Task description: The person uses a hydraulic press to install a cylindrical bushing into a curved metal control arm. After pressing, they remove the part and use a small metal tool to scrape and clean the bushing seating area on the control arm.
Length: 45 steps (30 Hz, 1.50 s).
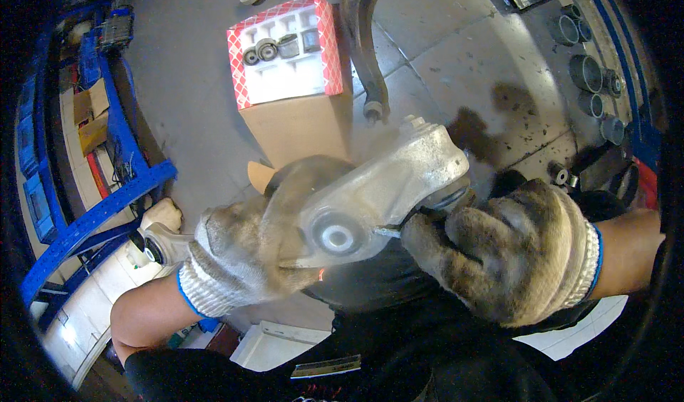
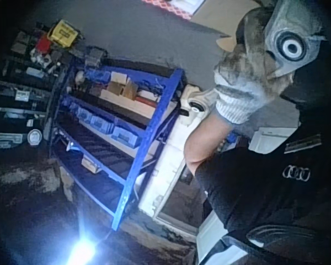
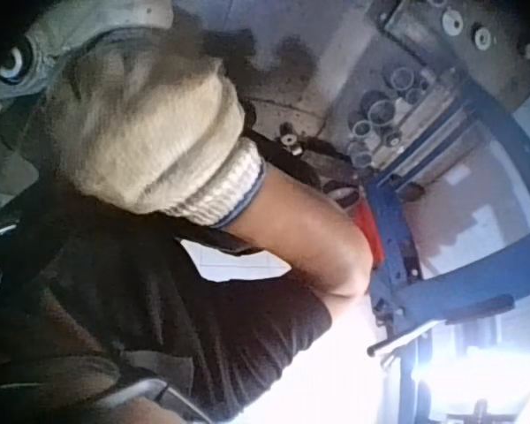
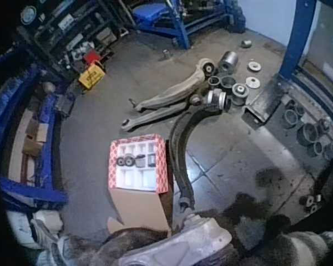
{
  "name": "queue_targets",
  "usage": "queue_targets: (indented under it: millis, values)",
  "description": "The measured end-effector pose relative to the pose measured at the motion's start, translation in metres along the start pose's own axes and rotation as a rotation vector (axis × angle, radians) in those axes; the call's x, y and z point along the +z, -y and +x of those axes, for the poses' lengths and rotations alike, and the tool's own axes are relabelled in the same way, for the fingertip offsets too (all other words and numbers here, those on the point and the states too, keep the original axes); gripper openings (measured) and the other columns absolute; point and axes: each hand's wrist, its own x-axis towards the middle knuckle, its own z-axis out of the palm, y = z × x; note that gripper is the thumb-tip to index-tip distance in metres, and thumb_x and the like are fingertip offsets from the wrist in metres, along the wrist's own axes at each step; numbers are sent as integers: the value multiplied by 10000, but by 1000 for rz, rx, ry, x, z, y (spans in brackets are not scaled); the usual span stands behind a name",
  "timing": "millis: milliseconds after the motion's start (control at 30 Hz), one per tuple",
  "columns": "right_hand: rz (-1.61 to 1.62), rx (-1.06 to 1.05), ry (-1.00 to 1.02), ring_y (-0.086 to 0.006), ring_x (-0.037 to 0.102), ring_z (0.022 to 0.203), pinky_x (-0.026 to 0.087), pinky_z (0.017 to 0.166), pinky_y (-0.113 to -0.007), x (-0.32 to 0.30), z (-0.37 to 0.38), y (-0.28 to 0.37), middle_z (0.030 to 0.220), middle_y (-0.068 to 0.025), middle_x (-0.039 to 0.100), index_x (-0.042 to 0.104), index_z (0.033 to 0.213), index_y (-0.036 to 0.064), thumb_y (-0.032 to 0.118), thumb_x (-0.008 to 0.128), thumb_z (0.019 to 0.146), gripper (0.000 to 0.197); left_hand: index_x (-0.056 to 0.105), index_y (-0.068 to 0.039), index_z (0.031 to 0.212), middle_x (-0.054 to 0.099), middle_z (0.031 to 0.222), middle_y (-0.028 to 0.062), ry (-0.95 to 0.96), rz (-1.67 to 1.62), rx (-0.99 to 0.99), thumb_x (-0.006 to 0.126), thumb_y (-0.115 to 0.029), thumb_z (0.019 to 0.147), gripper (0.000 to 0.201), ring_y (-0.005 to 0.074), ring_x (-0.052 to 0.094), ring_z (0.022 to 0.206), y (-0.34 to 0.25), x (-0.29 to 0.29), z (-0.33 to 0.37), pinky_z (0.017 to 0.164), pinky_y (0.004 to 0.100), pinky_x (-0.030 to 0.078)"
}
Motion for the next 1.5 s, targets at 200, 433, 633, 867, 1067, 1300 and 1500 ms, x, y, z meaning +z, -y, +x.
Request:
queue_targets:
  millis: [200, 433, 633, 867, 1067, 1300, 1500]
  values:
    - [404, 334, -42, -276, 701, 674, 582, 556, -372, 1, -2, 5, 880, -95, 702, 692, 1148, 67, 108, 703, 794, 356, 482, -30, 1392, 628, 685, 117, 151, 73, -105, 822, -570, 646, 982, 284, 620, 516, -7, -12, 1, 473, 422, 493]
    - [659, 396, -241, -282, 720, 768, 597, 692, -368, 25, -9, 1, 851, -126, 728, 726, 1061, 55, 117, 722, 845, 225, 431, -34, 1423, 661, 760, 138, 114, 137, -84, 830, -542, 657, 1003, 313, 658, 561, -21, -16, 6, 502, 439, 524]
    - [576, 443, -230, -293, 711, 764, 586, 690, -384, 21, -25, 5, 871, -149, 726, 735, 1025, 52, 165, 732, 859, 200, 483, 6, 1397, 602, 1329, 136, 158, 256, -77, 814, -584, 690, 978, 231, 658, 682, -34, -19, 5, 583, 348, 483]
    - [756, 892, 151, -295, 705, 777, 574, 701, -390, -8, -12, 3, 891, -156, 725, 747, 1043, 79, 227, 726, 878, 223, 478, 25, 1391, 610, 1317, 177, 53, 181, -19, 824, -564, 688, 980, 259, 681, 675, -39, -13, 12, 579, 367, 544]
    - [924, 828, 151, -311, 703, 818, 571, 726, -398, -12, -20, -7, 932, -179, 727, 743, 1069, 66, 201, 700, 891, 227, 412, 1, 1431, 665, 1192, 178, 122, 116, -153, 854, -506, 674, 1012, 308, 708, 729, -47, -15, 13, 634, 389, 576]
    - [471, 280, -240, -353, 697, 762, 582, 681, -407, 31, -37, -6, 866, -191, 713, 706, 1076, 22, 121, 668, 903, 204, 389, 3, 1438, 689, 1135, 175, 41, 77, -53, 875, -475, 661, 1034, 315, 709, 746, -44, -11, 17, 636, 399, 574]
    - [603, 301, -106, -344, 689, 689, 579, 667, -403, 13, -46, -11, 810, -169, 710, 701, 1090, 16, 160, 657, 923, 224, 300, -21, 1487, 692, 1051, 184, 146, 48, -121, 872, -453, 682, 1077, 320, 728, 775, -42, -10, 14, 642, 414, 592]
